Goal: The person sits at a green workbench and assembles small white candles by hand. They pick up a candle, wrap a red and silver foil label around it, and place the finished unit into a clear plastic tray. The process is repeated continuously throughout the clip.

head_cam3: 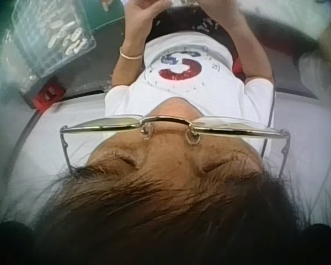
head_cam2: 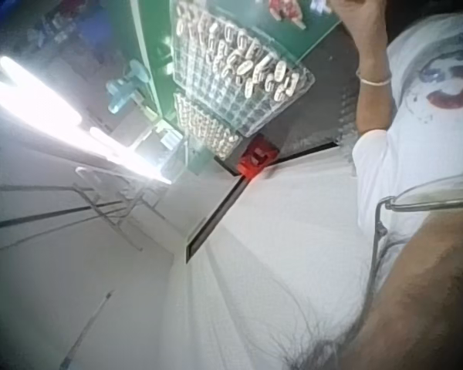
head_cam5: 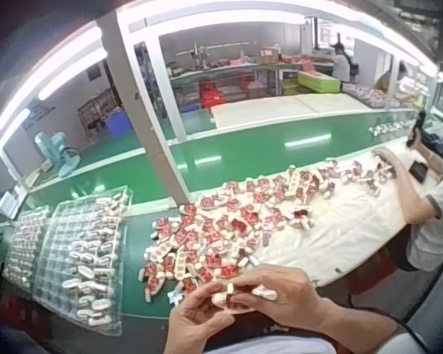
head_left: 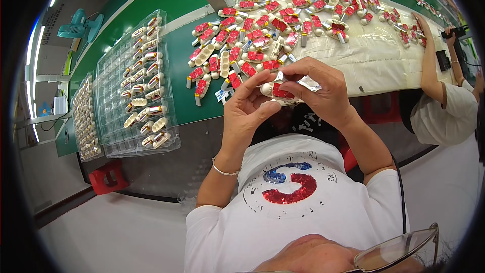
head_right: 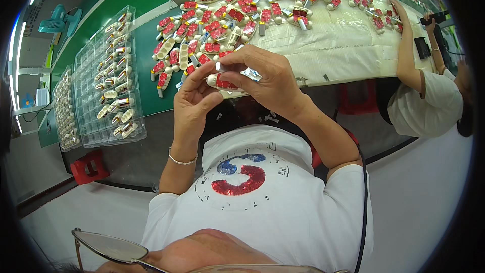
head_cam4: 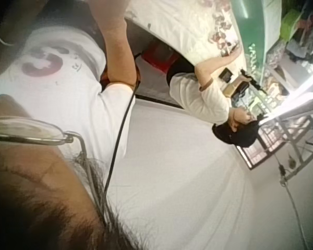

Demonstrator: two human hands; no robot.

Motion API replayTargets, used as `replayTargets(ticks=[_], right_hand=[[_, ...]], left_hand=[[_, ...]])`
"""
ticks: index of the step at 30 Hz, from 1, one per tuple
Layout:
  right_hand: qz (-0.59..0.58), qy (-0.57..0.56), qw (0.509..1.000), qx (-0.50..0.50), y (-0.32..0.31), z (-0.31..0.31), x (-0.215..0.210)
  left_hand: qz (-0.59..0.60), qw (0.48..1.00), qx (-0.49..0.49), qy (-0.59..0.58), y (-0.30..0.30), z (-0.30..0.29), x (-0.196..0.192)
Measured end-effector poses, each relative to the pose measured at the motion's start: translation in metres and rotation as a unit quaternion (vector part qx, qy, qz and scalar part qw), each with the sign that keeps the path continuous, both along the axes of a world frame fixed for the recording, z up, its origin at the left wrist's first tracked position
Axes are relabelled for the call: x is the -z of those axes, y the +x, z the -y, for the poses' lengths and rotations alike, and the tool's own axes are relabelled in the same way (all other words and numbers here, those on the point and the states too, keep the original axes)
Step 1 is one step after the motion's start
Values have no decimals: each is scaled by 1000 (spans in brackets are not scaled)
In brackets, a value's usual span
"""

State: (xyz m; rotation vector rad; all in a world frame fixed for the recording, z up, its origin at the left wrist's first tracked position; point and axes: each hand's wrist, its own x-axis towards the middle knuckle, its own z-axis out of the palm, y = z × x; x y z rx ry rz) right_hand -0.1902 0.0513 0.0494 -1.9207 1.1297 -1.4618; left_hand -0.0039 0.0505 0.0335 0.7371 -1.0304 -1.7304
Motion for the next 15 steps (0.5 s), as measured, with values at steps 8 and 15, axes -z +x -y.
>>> replayTargets(ticks=[8,15], right_hand=[[-61,-47,997,5,-2,0,-4],[-80,-43,996,3,0,-3,-4]], left_hand=[[85,991,-53,-92,3,-1,10],[95,986,-81,-110,0,-7,-5]])
